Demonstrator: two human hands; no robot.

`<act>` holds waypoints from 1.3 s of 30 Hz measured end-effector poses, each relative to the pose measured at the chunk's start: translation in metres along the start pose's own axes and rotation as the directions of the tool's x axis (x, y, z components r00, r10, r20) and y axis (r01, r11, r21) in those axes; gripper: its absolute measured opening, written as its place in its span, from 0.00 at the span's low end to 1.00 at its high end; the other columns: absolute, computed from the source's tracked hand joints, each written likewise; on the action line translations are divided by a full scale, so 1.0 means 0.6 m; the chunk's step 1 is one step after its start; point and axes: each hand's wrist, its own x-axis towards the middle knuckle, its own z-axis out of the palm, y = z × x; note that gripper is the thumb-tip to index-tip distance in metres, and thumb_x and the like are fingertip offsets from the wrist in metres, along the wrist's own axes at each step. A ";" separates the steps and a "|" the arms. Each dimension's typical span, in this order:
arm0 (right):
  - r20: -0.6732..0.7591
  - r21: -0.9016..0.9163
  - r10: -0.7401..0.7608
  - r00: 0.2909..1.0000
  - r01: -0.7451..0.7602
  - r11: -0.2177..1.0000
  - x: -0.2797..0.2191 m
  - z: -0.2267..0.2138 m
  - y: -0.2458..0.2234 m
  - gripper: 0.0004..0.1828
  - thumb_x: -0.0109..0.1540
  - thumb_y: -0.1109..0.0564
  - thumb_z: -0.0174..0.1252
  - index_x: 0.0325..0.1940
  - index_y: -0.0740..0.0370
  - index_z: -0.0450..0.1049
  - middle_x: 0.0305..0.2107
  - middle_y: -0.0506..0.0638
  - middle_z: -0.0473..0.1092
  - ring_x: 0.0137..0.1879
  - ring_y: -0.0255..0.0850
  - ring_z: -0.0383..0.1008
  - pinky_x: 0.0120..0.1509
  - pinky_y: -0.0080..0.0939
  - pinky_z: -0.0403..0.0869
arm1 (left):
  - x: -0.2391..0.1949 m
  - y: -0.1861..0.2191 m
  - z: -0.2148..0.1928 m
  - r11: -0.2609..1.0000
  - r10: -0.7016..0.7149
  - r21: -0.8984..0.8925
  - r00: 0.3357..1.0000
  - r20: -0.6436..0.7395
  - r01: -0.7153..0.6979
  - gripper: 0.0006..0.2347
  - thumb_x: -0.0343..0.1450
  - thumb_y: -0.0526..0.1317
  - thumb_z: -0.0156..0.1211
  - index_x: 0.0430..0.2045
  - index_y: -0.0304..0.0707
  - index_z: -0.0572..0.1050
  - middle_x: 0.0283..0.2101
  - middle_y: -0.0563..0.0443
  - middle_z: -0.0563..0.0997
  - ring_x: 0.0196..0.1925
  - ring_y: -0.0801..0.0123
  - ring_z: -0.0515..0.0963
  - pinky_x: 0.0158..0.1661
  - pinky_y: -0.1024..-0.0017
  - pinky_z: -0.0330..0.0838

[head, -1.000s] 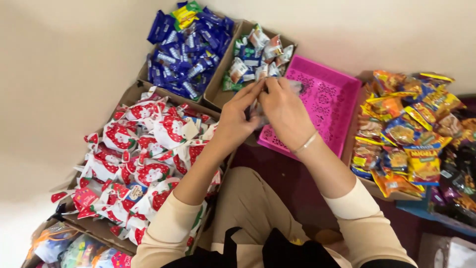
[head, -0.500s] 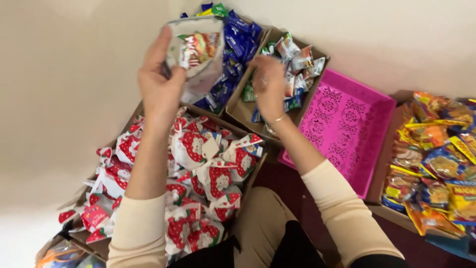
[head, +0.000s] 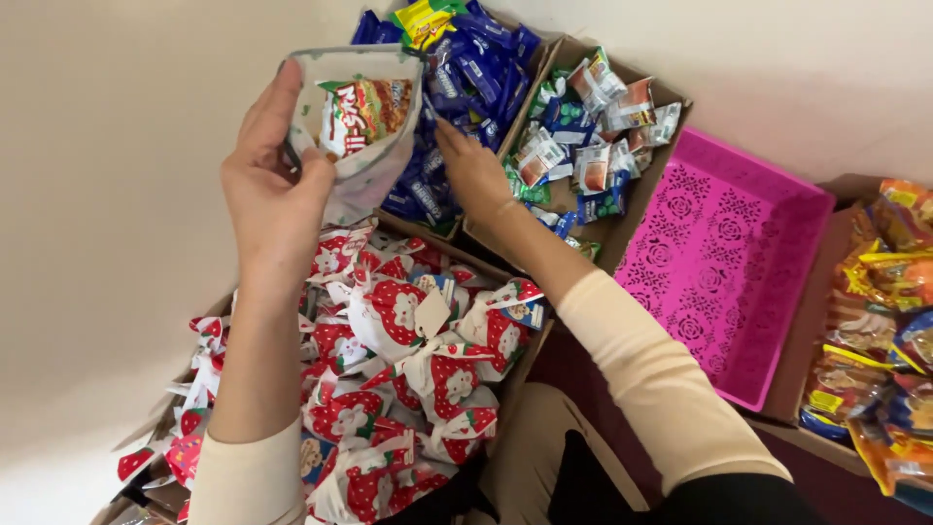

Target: Packing various small items, including snack packets and masks, into individual plastic gift bags.

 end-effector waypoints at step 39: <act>-0.374 0.553 0.537 0.756 -0.283 0.783 -1.000 -0.708 -0.032 0.10 0.60 0.71 0.58 0.44 0.69 0.80 0.36 0.66 0.78 0.45 0.66 0.79 0.46 0.58 0.77 | -0.494 0.354 0.646 0.937 0.329 -0.321 0.649 0.686 -0.137 0.31 0.61 0.27 0.56 0.63 0.49 0.72 0.63 0.42 0.77 0.64 0.47 0.76 0.61 0.59 0.70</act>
